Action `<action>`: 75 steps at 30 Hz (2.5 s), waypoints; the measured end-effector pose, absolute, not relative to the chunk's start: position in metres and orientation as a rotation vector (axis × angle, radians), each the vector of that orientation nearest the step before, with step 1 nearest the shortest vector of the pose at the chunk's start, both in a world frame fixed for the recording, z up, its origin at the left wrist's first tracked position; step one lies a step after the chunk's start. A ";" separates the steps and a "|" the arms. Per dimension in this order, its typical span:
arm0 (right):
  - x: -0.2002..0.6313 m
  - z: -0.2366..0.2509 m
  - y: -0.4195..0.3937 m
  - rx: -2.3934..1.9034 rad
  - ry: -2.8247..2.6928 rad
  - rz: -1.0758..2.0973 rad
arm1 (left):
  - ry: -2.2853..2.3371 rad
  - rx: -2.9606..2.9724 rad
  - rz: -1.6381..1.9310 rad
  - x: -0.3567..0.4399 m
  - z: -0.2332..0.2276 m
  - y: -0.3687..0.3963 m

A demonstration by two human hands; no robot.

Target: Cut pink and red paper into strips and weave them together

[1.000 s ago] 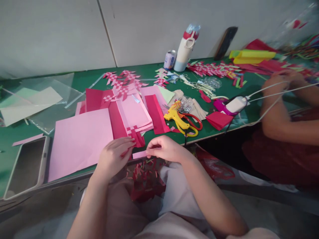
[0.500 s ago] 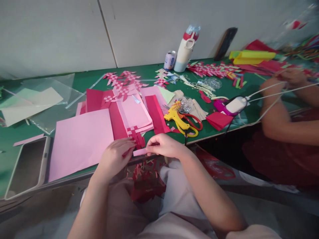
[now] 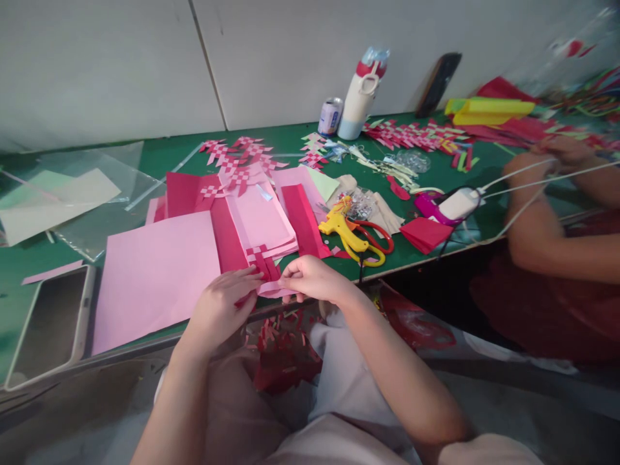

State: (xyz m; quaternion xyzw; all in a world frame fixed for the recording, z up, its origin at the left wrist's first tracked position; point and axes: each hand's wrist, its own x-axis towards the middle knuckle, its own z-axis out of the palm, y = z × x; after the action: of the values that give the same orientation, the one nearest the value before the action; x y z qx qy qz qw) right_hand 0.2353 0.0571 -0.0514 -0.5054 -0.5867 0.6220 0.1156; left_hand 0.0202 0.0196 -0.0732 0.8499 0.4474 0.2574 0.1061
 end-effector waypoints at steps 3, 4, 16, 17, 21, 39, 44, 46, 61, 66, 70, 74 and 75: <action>0.232 -0.051 0.058 -1.533 -1.809 1.729 | 1.328 2.496 0.763 0.020 -0.074 0.019; 0.232 -0.050 0.058 -1.545 -1.843 1.692 | 1.332 2.498 0.769 0.020 -0.074 0.019; 0.227 -0.042 0.059 -1.580 -2.105 1.403 | 1.344 2.454 0.739 0.022 -0.069 0.015; 0.227 -0.041 0.060 -1.580 -2.121 1.389 | 1.340 2.456 0.731 0.022 -0.069 0.015; 0.226 -0.039 0.061 -1.572 -2.192 1.310 | 1.331 2.477 0.687 0.023 -0.068 0.014; 0.224 -0.040 0.063 -1.558 -2.132 1.237 | 1.377 2.581 0.940 0.024 -0.066 0.005; 0.223 -0.040 0.062 -1.589 -2.084 1.279 | 1.392 2.722 0.998 0.031 -0.066 -0.016; 0.222 -0.042 0.062 -1.586 -2.067 1.278 | 1.398 2.778 0.923 0.034 -0.070 -0.024; 0.217 -0.042 0.068 -1.571 -2.074 1.229 | 1.456 2.720 0.841 0.039 -0.079 -0.030; 0.219 -0.040 0.066 -1.554 -2.145 1.181 | 1.558 2.539 1.004 0.040 -0.075 -0.029; 0.218 -0.039 0.063 -1.566 -2.144 1.149 | 1.664 2.434 1.029 0.044 -0.069 -0.023; 0.218 -0.041 0.062 -1.586 -2.119 1.176 | 1.604 2.495 0.979 0.044 -0.070 -0.018; 0.218 -0.042 0.062 -1.596 -2.114 1.184 | 1.578 2.518 0.964 0.043 -0.071 -0.017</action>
State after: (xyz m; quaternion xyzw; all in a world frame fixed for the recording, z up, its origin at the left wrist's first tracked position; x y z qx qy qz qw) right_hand 0.2176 0.0618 -0.0419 -0.5461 -0.7233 0.4052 0.1200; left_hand 0.0435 -0.0169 -0.0709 0.8060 0.5052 0.3085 0.0087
